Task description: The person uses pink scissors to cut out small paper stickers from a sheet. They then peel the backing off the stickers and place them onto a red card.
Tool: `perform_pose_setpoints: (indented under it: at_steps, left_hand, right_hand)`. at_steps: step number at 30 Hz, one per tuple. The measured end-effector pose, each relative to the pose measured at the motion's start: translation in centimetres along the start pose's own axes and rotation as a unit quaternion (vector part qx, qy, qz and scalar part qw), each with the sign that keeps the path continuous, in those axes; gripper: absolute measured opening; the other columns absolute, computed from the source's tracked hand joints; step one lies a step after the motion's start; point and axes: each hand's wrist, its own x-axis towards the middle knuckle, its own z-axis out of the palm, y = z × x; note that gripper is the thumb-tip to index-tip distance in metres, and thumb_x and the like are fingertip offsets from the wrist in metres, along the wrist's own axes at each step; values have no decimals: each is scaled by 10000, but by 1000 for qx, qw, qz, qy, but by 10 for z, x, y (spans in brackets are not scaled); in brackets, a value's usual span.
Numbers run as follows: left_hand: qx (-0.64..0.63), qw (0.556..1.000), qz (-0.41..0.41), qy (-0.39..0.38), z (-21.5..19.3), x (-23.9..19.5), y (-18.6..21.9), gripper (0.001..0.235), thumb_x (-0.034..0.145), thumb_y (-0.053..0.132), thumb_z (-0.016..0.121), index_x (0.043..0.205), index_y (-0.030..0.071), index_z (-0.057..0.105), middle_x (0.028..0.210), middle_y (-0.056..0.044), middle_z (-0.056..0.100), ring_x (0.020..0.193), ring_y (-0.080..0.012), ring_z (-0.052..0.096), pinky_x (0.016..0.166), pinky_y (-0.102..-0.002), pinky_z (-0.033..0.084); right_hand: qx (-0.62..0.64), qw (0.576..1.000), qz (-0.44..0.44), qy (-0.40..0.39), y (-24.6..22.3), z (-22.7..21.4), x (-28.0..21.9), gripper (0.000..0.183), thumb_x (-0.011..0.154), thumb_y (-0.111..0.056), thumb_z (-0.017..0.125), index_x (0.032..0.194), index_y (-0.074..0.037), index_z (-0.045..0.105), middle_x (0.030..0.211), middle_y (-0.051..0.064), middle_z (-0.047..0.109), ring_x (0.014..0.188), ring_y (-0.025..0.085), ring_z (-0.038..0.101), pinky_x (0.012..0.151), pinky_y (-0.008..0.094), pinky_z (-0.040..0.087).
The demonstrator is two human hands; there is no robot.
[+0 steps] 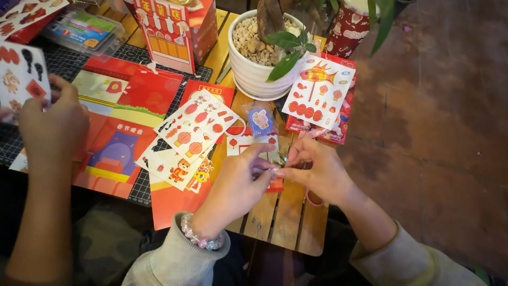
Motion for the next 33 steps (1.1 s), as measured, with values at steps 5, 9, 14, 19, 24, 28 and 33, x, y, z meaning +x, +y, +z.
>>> perform_pose_setpoints:
  at_steps: [5,9,14,19,24,28,33]
  left_hand:
    - [8,1000,-10,2,-2,-1,3,465,825,-35,595,1286,4,543,916,-232,733,820,-290,769,742,-351,612]
    - [3,1000,-11,8,-2,0,-2,459,826,-26,601,1279,23,549,897,-225,733,794,-259,768,727,-334,613]
    - [7,999,-31,26,-1,0,1,461,797,-12,636,1248,72,587,881,-198,744,758,-228,766,730,-333,611]
    - [29,998,-44,19,0,1,1,448,804,4,661,1241,85,604,886,-183,750,763,-233,767,732,-323,608]
    - [38,998,-54,12,-1,0,4,461,800,5,675,1246,98,606,878,-187,752,768,-254,767,734,-338,611]
    - [70,993,-91,-4,-1,1,8,378,821,139,642,1194,186,601,839,-9,799,789,-107,787,727,-235,583]
    - [62,994,-95,-4,-1,1,8,373,823,132,646,1189,188,599,828,-13,797,782,-111,788,710,-235,576]
  right_hand:
    - [-12,1000,-8,8,-1,1,-2,355,631,-182,917,843,-107,642,703,44,785,642,121,686,667,204,478]
    - [-23,999,-19,13,5,3,0,353,626,-193,922,835,-115,649,703,33,790,655,122,691,686,208,482]
    - [-77,996,-42,20,5,2,2,328,629,-249,919,805,-150,661,681,-16,794,653,123,692,690,215,490]
    - [-59,997,-54,15,2,2,-2,304,636,-185,900,809,-148,651,673,-2,791,607,113,671,612,210,477]
    - [-56,997,-60,7,-1,1,-3,297,651,-190,887,813,-158,640,678,-11,789,609,96,659,599,197,468]
    - [-48,998,-46,4,-8,0,-5,349,693,-158,898,778,-117,562,686,-3,675,604,89,637,590,236,490]
    - [-45,998,-50,6,-8,0,-5,354,692,-155,900,772,-110,558,677,1,655,596,90,639,574,234,498]
